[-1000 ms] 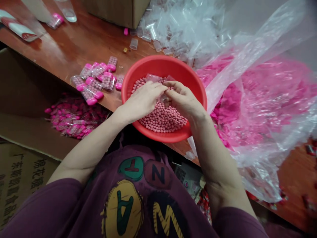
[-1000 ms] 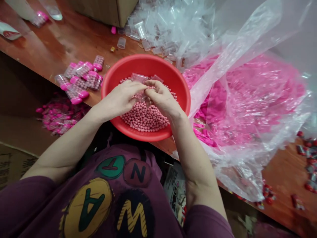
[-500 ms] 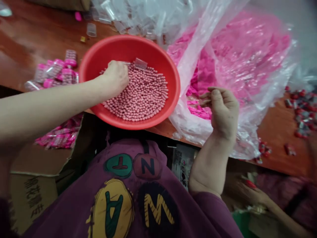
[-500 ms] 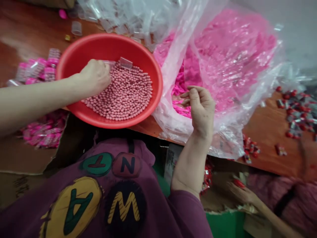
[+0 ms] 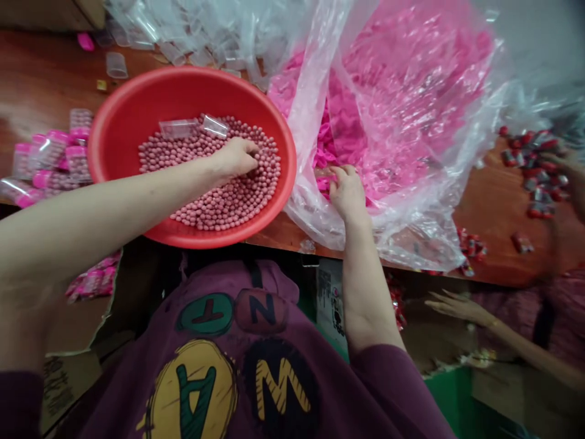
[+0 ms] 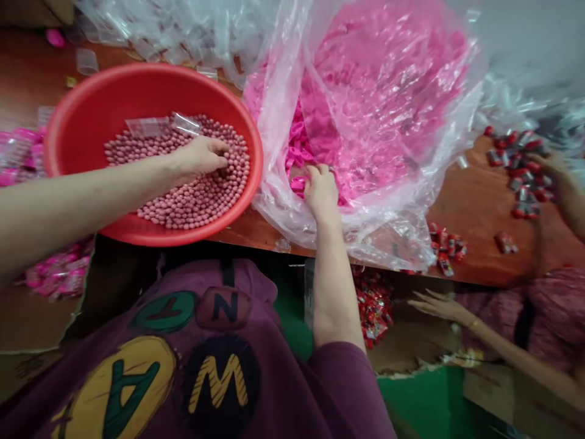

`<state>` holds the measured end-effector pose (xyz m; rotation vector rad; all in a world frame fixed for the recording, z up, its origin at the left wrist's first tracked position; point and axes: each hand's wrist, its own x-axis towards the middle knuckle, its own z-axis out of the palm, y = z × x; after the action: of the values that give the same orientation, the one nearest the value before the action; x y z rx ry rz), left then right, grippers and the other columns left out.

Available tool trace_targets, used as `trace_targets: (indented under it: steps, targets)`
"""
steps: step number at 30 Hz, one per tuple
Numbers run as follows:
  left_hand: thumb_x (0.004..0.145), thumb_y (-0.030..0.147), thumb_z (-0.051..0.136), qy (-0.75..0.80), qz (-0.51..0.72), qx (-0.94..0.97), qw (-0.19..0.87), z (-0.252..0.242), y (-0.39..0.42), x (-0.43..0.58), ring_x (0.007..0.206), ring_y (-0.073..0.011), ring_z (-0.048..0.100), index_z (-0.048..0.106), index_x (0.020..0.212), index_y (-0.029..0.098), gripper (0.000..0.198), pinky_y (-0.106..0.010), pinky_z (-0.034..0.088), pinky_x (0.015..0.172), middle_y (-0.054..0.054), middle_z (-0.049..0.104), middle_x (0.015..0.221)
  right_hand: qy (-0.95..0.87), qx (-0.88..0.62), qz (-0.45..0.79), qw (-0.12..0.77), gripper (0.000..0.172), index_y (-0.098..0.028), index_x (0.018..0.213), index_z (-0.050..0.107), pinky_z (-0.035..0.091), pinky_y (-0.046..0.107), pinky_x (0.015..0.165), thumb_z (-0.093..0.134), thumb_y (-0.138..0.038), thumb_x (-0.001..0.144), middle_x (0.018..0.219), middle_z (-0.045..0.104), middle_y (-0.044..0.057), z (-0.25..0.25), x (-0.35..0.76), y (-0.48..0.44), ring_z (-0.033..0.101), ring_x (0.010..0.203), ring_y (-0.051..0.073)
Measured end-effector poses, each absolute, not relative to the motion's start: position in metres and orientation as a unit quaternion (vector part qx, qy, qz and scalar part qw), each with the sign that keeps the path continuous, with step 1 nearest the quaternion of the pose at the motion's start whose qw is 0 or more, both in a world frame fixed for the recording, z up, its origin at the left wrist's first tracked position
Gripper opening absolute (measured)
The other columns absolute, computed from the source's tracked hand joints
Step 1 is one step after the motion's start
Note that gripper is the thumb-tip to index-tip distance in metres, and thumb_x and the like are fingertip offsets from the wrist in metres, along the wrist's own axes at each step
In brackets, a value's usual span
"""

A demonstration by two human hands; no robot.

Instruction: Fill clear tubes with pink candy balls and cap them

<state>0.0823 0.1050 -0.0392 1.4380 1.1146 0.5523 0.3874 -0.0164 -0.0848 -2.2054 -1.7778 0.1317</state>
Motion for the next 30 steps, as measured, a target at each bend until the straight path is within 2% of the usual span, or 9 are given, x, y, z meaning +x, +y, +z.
trace_targets:
  steps: [3,6,9,12,16,19,23,26,30]
  targets:
    - [0.074,-0.003,0.071,0.464,0.267,0.543,0.647,-0.021,0.1,0.068,0.076,-0.0141,0.061,0.074,0.072,0.018,0.021,-0.03,0.05,0.084,-0.002,0.07,0.078,-0.612,-0.78,0.048,0.124,0.047,-0.01,0.126,0.082,0.059,0.065,0.112,0.048,-0.014,0.095,0.124,0.078,0.024,-0.088,0.39,-0.004,0.075,0.117,0.036]
    - [0.078,-0.003,0.072,0.422,0.258,0.478,0.725,0.002,0.091,0.045,0.076,-0.0131,0.066,0.077,0.078,0.016,0.02,-0.027,0.048,0.073,-0.004,0.073,0.082,-0.625,-0.758,0.055,0.179,0.032,-0.016,0.106,0.084,0.063,0.063,0.104,0.056,-0.03,0.097,0.106,0.078,0.018,-0.094,0.398,0.0,0.076,0.103,0.034]
    - [0.083,-0.001,0.071,0.377,0.259,0.419,0.784,0.019,0.075,0.017,0.08,-0.015,0.072,0.078,0.09,0.016,0.02,-0.028,0.055,0.075,-0.006,0.077,0.09,-0.622,-0.742,0.085,0.235,0.029,-0.025,0.084,0.078,0.063,0.059,0.099,0.072,-0.053,0.09,0.087,0.073,0.01,-0.098,0.406,-0.001,0.074,0.091,0.031]
    - [0.088,0.001,0.069,0.345,0.292,0.361,0.816,0.026,0.055,-0.005,0.085,-0.0163,0.077,0.076,0.096,0.016,0.017,-0.029,0.058,0.078,-0.009,0.081,0.097,-0.605,-0.739,0.09,0.283,0.034,-0.03,0.072,0.069,0.061,0.059,0.099,0.079,-0.06,0.086,0.073,0.066,0.008,-0.094,0.406,-0.003,0.072,0.088,0.033]
    - [0.103,0.02,0.065,0.334,0.343,0.29,0.829,0.022,0.03,-0.018,0.088,-0.0186,0.081,0.076,0.11,0.018,0.013,-0.029,0.06,0.076,-0.01,0.082,0.1,-0.562,-0.739,0.04,0.368,0.025,-0.032,0.101,0.076,0.057,0.066,0.101,0.067,-0.055,0.099,0.095,0.075,0.014,-0.068,0.383,-0.003,0.073,0.094,0.036]
    - [0.107,0.023,0.061,0.357,0.375,0.26,0.815,0.017,0.018,-0.02,0.084,-0.0183,0.08,0.075,0.109,0.018,0.015,-0.026,0.059,0.071,-0.008,0.08,0.092,-0.522,-0.683,0.133,0.494,0.029,-0.04,0.127,0.072,0.061,0.052,0.073,0.071,-0.053,0.101,0.101,0.077,0.008,-0.033,0.333,-0.002,0.072,0.076,0.03]
    - [0.107,0.019,0.06,0.372,0.398,0.257,0.798,0.016,0.013,-0.017,0.08,-0.0171,0.077,0.075,0.109,0.017,0.015,-0.026,0.058,0.068,-0.007,0.078,0.091,-0.525,-0.556,0.314,0.563,0.025,-0.037,0.112,0.072,0.057,0.04,0.062,0.084,-0.048,0.094,0.093,0.076,0.001,0.004,0.24,0.004,0.066,0.065,0.02]
    - [0.104,0.013,0.063,0.362,0.415,0.27,0.79,0.018,0.012,-0.015,0.08,-0.0153,0.073,0.075,0.103,0.016,0.013,-0.026,0.057,0.068,-0.006,0.077,0.094,-0.595,-0.525,0.358,0.492,0.025,-0.034,0.116,0.074,0.066,0.04,0.073,0.077,-0.054,0.101,0.094,0.077,0.0,0.013,0.188,0.01,0.072,0.075,0.019]
    - [0.101,0.004,0.061,0.356,0.44,0.269,0.78,0.015,0.013,-0.014,0.074,-0.0112,0.064,0.071,0.088,0.016,0.021,-0.023,0.052,0.065,-0.003,0.069,0.087,-0.678,-0.511,0.313,0.425,0.025,-0.031,0.125,0.079,0.07,0.051,0.104,0.07,-0.046,0.107,0.124,0.079,0.006,0.012,0.165,0.012,0.079,0.113,0.026]
